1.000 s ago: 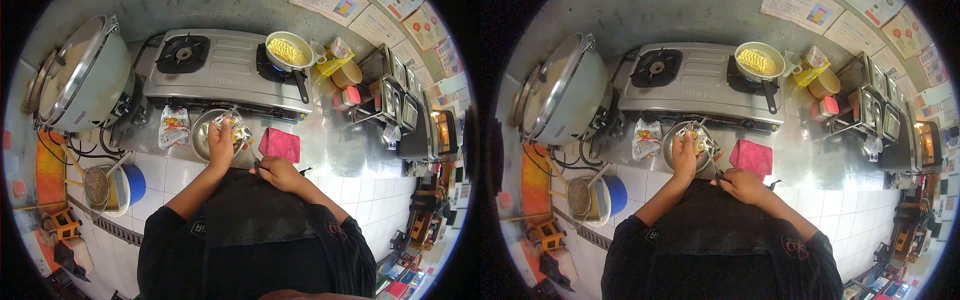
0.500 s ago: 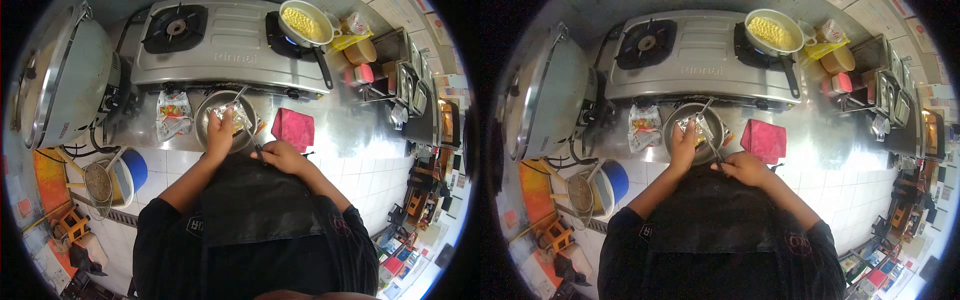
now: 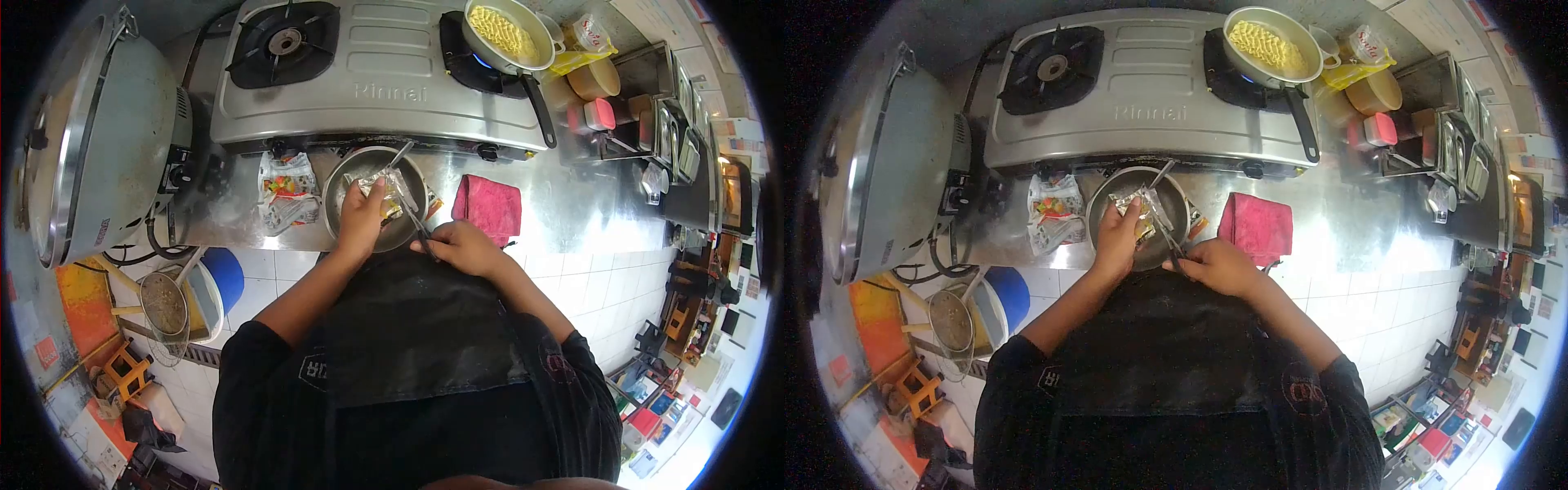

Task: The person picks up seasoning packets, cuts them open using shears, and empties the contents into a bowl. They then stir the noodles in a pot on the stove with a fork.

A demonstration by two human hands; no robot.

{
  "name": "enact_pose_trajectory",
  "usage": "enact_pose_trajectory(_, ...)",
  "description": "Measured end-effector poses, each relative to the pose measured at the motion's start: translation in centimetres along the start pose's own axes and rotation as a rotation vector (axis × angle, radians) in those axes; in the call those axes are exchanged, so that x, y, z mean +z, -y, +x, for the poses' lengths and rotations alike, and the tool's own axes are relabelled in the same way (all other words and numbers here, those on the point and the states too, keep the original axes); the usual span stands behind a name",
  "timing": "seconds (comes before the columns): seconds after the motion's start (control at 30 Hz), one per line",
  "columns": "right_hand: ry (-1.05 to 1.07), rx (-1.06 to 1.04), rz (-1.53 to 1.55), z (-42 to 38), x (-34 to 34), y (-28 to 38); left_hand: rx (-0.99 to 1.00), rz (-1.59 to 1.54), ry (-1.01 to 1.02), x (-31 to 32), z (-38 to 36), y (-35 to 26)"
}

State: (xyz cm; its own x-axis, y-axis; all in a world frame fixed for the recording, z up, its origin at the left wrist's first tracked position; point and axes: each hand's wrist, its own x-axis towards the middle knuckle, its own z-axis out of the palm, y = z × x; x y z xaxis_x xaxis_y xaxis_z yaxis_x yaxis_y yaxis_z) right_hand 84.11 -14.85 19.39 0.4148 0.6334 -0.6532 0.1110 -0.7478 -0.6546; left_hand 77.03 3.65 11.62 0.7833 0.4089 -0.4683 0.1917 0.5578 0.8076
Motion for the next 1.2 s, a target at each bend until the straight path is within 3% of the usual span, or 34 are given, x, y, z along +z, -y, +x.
enact_pose_trajectory(0.23,-0.031,-0.067,-0.034,-0.6,0.0,1.1,-0.076,0.078,0.008,-0.1,-0.3,-0.9)
enact_pose_trajectory(0.5,-0.07,0.027,0.005,-0.6,0.9,-0.9,-0.133,0.106,0.102,0.1,-0.8,0.7)
enact_pose_trajectory(0.57,-0.104,-0.011,0.014,-0.6,0.7,-1.4,-0.256,-0.102,0.138,0.2,-0.4,0.7)
enact_pose_trajectory(0.8,-0.007,0.001,0.034,-0.9,-0.7,-1.9,-0.318,-0.316,0.208,-0.9,0.4,1.0)
enact_pose_trajectory(0.87,0.016,-0.006,-0.03,-1.4,-1.7,-2.8,-0.345,-0.337,0.092,-1.4,1.0,1.0)
enact_pose_trajectory(0.93,-0.092,-0.192,-0.196,-2.4,-2.6,-4.8,-0.345,-0.34,0.074,-1.9,1.1,0.8)
enact_pose_trajectory(1.0,-0.153,-0.201,-0.182,-3.9,-2.9,-6.7,-0.344,-0.347,0.052,-2.4,1.0,0.7)
enact_pose_trajectory(1.07,-0.37,-0.104,-0.349,-5.0,-3.3,-8.4,-0.356,-0.366,0.048,-2.9,0.9,0.7)
enact_pose_trajectory(1.1,-0.366,-0.107,-0.354,-5.3,-3.3,-9.2,-0.353,-0.372,0.044,-3.1,0.8,0.6)
enact_pose_trajectory(1.17,-0.418,0.142,-0.452,-5.2,-3.2,-10.9,-0.37,-0.393,0.09,-3.2,0.7,0.1)
enact_pose_trajectory(1.2,-0.417,0.139,-0.457,-5.2,-3.0,-11.6,-0.366,-0.396,0.089,-3.3,0.6,0.2)
